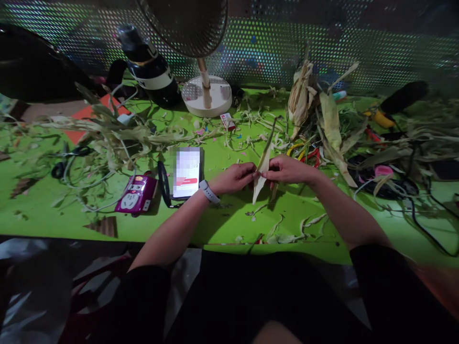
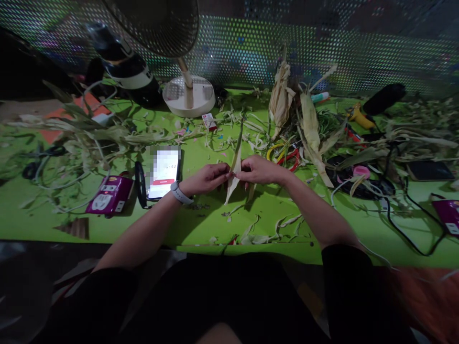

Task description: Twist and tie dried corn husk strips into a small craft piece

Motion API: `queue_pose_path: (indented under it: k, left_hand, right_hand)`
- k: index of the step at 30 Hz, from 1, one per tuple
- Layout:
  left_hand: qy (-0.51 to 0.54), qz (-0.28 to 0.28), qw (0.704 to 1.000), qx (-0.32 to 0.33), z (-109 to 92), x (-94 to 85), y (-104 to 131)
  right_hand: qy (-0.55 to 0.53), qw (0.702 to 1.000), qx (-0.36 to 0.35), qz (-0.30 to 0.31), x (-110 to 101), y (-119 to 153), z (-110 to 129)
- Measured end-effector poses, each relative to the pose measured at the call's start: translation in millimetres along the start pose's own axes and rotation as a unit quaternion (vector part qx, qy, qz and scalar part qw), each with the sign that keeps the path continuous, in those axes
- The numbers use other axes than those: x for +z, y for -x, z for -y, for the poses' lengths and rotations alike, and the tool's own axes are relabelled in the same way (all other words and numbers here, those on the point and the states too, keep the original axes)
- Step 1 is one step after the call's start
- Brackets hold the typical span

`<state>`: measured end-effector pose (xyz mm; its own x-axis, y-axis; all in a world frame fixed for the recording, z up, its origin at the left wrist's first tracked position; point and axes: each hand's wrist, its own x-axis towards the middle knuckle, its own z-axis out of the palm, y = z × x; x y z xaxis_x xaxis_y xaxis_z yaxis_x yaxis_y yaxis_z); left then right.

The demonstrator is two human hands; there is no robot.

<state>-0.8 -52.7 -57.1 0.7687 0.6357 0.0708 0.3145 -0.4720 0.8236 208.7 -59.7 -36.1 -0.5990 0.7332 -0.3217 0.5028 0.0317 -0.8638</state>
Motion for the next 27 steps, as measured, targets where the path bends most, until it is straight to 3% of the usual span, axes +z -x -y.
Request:
queue_pose_path:
  k: [6, 13, 22, 27]
  left_hand:
    - [-0.032, 0.042, 0.998, -0.036, -2.6, -3.6, 1.5]
    - [-0.144, 0.070, 0.987, -0.031, -5.1, -1.7, 0.6]
    - [-0.096, 0.044, 0.992, 0.065, -11.4, -4.1, 5.3]
    - [-0.164, -0.018, 0.985, 0.051, -9.4, 4.7, 6.6]
  right_hand:
    - [0.073, 0.997, -0.022, 0.009, 3.1, 2.0, 7.1]
    - [0.175, 0.983, -0.049, 0.022, 1.8, 3.9, 10.9]
    - [0.173, 0.982, -0.068, 0.030, -1.0, 10.8, 16.6]
    - [0.295, 0.949, -0.083, -0.076, 10.1, 7.8, 18.1]
